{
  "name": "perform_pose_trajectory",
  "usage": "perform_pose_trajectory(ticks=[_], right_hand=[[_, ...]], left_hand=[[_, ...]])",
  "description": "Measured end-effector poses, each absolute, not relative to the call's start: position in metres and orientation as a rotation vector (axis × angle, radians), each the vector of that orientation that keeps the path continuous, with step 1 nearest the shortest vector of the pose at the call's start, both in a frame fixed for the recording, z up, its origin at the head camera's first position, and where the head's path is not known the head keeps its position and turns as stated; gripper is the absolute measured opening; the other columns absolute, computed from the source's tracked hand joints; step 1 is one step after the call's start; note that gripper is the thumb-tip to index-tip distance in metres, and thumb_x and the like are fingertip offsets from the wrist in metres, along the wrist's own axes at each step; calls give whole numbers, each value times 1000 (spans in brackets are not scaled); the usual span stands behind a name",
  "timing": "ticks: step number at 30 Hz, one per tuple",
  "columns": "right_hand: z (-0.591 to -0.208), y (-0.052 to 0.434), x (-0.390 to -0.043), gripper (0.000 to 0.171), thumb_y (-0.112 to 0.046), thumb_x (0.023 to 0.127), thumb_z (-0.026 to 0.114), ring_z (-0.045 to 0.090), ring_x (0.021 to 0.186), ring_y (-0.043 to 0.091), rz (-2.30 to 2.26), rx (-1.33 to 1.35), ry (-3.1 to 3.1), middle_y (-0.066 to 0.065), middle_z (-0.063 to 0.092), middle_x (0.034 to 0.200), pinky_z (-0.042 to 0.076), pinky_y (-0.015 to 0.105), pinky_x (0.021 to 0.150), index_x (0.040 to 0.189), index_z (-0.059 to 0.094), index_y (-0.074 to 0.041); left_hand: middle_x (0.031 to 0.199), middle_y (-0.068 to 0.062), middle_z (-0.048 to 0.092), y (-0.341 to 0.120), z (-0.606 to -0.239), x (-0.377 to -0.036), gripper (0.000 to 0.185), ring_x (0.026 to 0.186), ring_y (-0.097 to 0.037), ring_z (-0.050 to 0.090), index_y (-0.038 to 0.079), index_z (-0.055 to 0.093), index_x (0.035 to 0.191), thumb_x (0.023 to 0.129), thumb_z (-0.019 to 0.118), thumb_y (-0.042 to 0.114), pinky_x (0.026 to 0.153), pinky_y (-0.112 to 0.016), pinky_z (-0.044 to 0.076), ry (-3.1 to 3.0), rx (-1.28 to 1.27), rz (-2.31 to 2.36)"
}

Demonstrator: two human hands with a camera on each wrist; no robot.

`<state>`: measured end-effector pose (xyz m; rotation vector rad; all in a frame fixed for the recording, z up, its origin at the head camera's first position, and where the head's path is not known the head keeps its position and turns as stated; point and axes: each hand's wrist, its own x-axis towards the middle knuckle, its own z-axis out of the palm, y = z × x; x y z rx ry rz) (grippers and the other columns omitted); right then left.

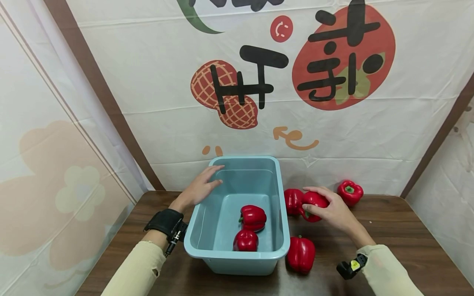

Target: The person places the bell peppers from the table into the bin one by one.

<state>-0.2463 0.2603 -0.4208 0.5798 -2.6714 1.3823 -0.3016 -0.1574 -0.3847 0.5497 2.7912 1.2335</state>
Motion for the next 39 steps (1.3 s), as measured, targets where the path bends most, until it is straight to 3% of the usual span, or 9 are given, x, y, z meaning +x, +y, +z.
perform_pose_trajectory(ticks=[39], right_hand=[[-404,262,-248,60,-24,86,76,47,116,35,1321,571,-2639,16,51,135,56,27,70,140,53,-15]], left_hand=[[157,-7,32,-158,-385,-302,52,146,-29,30,14,40,152,102,50,27,113,-58,31,2785,563,1244]])
